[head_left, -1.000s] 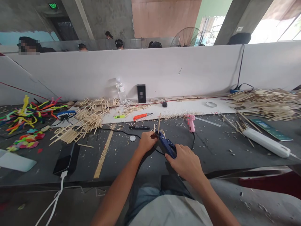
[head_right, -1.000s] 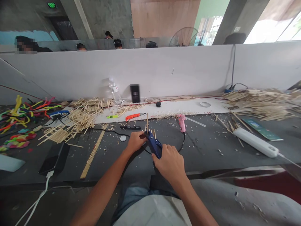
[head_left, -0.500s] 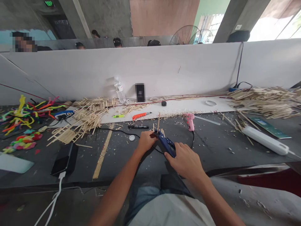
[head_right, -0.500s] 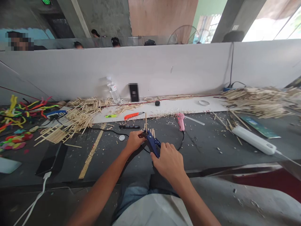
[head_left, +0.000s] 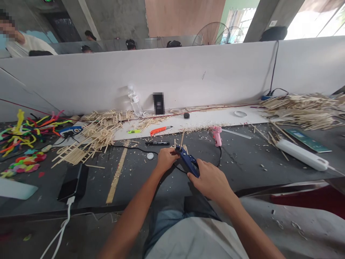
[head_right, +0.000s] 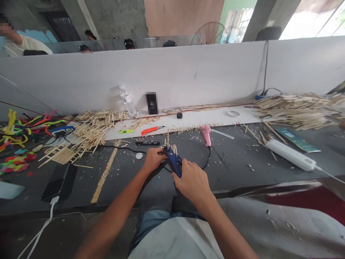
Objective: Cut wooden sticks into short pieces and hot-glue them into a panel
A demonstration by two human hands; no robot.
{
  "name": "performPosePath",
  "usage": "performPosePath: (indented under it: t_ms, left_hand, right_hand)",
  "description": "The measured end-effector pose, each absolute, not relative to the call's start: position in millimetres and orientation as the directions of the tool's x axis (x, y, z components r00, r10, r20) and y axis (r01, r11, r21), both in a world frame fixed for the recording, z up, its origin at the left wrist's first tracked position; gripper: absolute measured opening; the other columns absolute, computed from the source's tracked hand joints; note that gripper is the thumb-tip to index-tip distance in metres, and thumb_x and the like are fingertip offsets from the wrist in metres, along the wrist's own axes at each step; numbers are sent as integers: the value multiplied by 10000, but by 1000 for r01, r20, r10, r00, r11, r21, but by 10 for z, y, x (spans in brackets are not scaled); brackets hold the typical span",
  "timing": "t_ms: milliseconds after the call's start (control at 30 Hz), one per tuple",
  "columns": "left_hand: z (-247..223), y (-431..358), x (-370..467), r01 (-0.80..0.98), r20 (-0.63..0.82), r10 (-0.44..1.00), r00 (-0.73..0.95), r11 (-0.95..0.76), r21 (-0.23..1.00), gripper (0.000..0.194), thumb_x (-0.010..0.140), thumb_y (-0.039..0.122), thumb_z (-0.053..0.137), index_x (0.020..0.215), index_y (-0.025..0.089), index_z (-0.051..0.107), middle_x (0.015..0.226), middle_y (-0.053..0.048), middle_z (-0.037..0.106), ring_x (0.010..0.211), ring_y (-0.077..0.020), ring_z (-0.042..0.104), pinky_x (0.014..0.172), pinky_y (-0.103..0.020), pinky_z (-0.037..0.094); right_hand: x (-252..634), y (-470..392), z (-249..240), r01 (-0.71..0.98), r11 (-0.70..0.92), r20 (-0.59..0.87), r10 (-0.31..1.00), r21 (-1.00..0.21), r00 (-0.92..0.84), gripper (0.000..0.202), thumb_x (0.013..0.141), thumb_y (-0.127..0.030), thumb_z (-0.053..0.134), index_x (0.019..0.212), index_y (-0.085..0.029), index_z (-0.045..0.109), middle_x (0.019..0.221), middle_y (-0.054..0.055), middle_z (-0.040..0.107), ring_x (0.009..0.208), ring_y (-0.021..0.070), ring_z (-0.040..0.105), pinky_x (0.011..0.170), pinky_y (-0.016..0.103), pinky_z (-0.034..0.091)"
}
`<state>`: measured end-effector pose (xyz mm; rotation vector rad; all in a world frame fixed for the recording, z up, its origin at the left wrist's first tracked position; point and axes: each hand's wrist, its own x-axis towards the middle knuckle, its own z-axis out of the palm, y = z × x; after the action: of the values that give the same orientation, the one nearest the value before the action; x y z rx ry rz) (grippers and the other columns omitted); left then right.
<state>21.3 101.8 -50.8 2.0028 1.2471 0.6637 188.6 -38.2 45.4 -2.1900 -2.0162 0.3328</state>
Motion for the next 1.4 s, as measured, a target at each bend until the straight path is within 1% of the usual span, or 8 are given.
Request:
performPosePath:
  t_ms: [333, 467, 733, 867, 1067, 1233, 1300, 1400]
  left_hand:
    - [-509, 1010, 220, 524, 89, 915, 393, -302, 796, 362, 950, 365, 640, 1237, 145, 626, 1249, -94, 640, 1053, -245, 655, 870, -422, 582]
    - [-503, 1027, 233, 500, 123, 929, 348, -295, 814, 340, 962, 364, 627, 1226, 149, 625, 1217, -97, 650, 1029, -224, 661, 872, -421, 581]
    - [-271, 1101, -172, 486, 234, 965, 115, -260, 834, 375, 968, 361, 617, 1283, 158, 591, 1267, -111, 625, 1073, -236, 649, 899, -447, 575]
    - [-283, 819, -461, 543, 185, 963, 197, -264, 798, 320, 973, 362, 609, 1218, 157, 624, 1203, -97, 653, 1018, -213, 661, 875, -419, 579]
    - [-137, 478, -441, 544, 145, 953, 267, -273, 793, 238, 952, 365, 629, 1058, 156, 673, 1096, -82, 675, 1019, -215, 636, 946, -440, 524]
    - [361, 517, -101, 368, 139, 960, 243, -224, 902, 417, 996, 495, 478, 1280, 219, 607, 1244, -108, 646, 1102, -244, 617, 951, -358, 500]
    - [535, 591, 28, 285, 74, 943, 325, -172, 943, 491, 1012, 551, 386, 1288, 213, 611, 1273, -109, 634, 994, -217, 667, 848, -321, 534]
    - [663, 706, 174, 210, -62, 862, 502, -52, 976, 573, 998, 612, 372, 1139, 152, 683, 1086, -108, 687, 702, -160, 678, 624, -289, 535]
  right_hand:
    - [1804, -396, 476, 957, -84, -56, 996, -277, 71, 155, 920, -337, 554, 953, -187, 577, 949, 110, 725, 857, 285, 682, 622, 337, 276]
    - [1878, -351, 521, 936, -114, -51, 993, -334, 103, 212, 936, -368, 534, 1025, -187, 601, 977, 121, 730, 889, 298, 679, 643, 330, 308]
    - [2297, -331, 503, 842, -178, -50, 983, -509, 178, 437, 944, -507, 490, 1218, -185, 604, 1024, 109, 735, 947, 287, 666, 757, 332, 424]
    - [2437, -315, 373, 804, -165, -45, 984, -571, 170, 502, 926, -527, 505, 1255, -164, 613, 1126, 128, 724, 1040, 299, 649, 844, 349, 435]
    - [2453, -356, 342, 742, -83, -37, 996, -665, 78, 545, 939, -558, 466, 1253, -145, 636, 1042, 106, 732, 937, 280, 654, 794, 353, 461]
    - [2410, -461, 424, 660, 54, -32, 993, -749, -117, 525, 965, -572, 451, 1261, -179, 634, 1055, 48, 725, 937, 237, 646, 792, 309, 475]
    - [2411, -472, 452, 639, 98, -29, 982, -763, -185, 511, 980, -568, 442, 1276, -191, 618, 1043, 29, 719, 920, 218, 641, 786, 292, 472]
    - [2436, -445, 479, 647, 151, -32, 965, -747, -261, 482, 1002, -545, 422, 1280, -194, 599, 1011, 27, 714, 874, 202, 635, 764, 285, 465]
